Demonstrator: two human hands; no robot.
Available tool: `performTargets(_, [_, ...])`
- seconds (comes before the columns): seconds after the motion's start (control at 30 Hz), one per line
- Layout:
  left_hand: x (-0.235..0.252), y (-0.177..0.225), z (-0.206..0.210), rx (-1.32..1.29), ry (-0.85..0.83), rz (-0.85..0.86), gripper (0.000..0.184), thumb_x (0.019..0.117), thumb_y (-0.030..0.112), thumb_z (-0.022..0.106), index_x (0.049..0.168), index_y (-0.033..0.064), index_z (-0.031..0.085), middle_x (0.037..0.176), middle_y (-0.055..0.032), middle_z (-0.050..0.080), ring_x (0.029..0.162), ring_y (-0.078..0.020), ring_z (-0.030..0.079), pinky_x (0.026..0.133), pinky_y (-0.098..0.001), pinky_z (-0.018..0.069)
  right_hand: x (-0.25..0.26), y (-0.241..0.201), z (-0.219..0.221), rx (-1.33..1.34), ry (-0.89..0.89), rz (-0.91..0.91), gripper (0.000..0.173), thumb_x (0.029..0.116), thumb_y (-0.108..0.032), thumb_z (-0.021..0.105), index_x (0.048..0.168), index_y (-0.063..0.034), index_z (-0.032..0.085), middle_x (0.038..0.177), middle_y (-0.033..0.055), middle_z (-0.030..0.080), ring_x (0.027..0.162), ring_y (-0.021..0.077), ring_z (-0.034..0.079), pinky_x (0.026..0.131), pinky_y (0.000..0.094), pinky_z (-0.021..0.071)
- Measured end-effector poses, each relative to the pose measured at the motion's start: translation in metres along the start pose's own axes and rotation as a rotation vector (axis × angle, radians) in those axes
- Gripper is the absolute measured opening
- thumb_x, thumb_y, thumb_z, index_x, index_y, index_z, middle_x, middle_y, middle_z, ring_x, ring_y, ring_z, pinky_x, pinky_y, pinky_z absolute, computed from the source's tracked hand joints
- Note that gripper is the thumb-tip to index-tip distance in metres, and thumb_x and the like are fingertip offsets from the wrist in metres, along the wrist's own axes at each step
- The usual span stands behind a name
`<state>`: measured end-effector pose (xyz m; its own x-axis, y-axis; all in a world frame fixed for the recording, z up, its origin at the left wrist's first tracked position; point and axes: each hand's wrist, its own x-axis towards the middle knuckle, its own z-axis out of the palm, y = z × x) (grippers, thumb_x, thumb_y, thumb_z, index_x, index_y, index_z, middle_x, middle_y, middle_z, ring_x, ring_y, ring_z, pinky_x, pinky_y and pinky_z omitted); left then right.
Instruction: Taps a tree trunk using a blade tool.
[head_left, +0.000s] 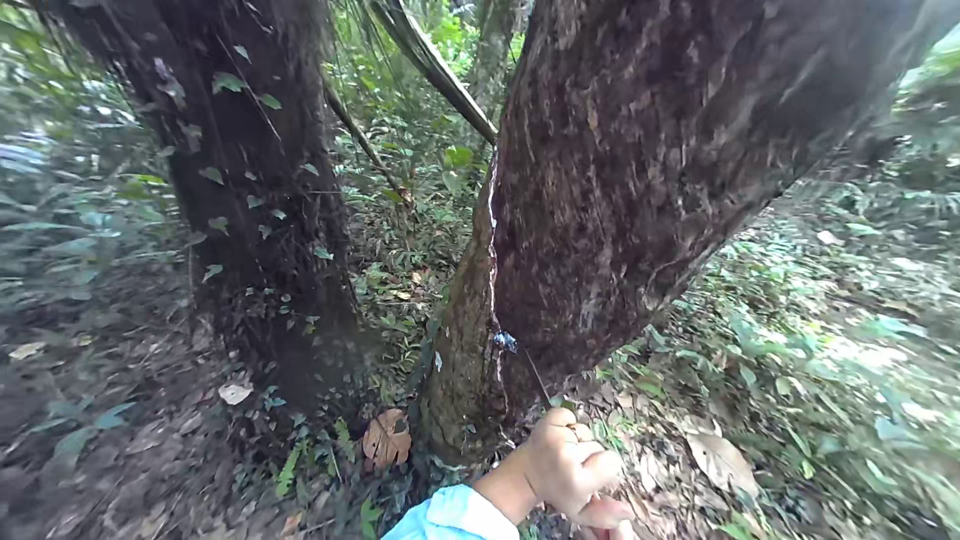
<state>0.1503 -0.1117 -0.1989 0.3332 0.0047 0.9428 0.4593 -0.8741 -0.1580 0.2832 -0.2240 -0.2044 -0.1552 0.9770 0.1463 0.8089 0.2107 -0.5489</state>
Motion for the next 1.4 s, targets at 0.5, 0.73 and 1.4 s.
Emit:
performTargets(0.5, [-0.019,-0.038,0.02,0.299,-0.087,0.139,0.048,0.103,0.041,0.04,0.065,0.0142,0.051,0.048,0.0019,0.041,0.048,-0.014,0.041,0.058,-0.0278,0.0347,0.077,0.051,0.074,0.003,0.411,-0.28,0.022,0.0898,-0.003,0.063,0.103,0.0127,0.07,0.095,0.0276,0.075,0.08,0.0453,0.075,0.068,0.0584,0.0605])
performTargets(0.73, [0.049,-0.075,-0.042,0.474,0.114,-0.008,0.059,0.1069,0.049,0.036,0.07,0.0108,0.063,0.053,-0.0032,0.055,0.055,-0.0181,0.053,0.078,-0.0326,0.0459,0.134,-0.03,0.039,0.026,0.625,-0.486,0.027,0.0936,-0.013,0.061,0.104,0.0097,0.069,0.081,0.0215,0.072,0.065,0.0368,0.073,0.055,0.0498,0.0593])
performTargets(1.4, [0.006,-0.114,-0.054,0.541,0.18,-0.376,0.017,0.093,0.009,0.067,0.102,-0.0005,0.079,0.094,-0.0161,0.074,0.09,-0.0272,0.071,0.092,-0.0391,0.054,0.021,0.064,0.047,0.239,0.294,-0.192,0.035,0.0907,-0.006,0.062,0.112,0.0215,0.059,0.083,0.0303,0.069,0.07,0.0409,0.071,0.068,0.0525,0.0585])
